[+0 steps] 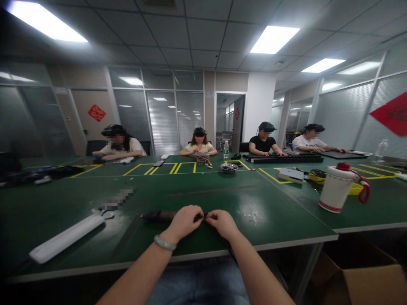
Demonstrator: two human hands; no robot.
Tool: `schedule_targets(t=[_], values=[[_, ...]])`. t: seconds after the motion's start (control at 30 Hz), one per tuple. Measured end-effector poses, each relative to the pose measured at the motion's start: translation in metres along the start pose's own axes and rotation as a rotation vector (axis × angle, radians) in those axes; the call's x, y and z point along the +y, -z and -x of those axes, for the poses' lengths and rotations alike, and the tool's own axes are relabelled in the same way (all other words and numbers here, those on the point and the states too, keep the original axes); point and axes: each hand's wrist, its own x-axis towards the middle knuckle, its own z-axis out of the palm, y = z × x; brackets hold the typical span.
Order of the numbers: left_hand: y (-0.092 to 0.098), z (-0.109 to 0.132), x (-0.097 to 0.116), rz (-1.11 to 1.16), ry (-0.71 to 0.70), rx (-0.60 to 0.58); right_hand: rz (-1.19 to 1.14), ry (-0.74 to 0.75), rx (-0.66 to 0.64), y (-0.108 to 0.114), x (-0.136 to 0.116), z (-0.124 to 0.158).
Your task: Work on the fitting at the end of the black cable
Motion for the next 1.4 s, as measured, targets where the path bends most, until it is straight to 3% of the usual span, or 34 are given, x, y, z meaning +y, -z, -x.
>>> schedule_targets(t=[0.27,0.97,1.4], values=[[0.004,0.0,0.002,-0.016,0.026,-0.039,0.018,-0.021,0.014,0.0,0.002,0.0],[0.006,0.002,0.001,0.012,0.008,-0.011,0.056,-0.036,-0.012,0.003,-0.014,0.001],[0.003,0.001,-0.001,0.007,0.011,-0.018,0.036,-0.039,0.0,0.001,-0.007,0.001]])
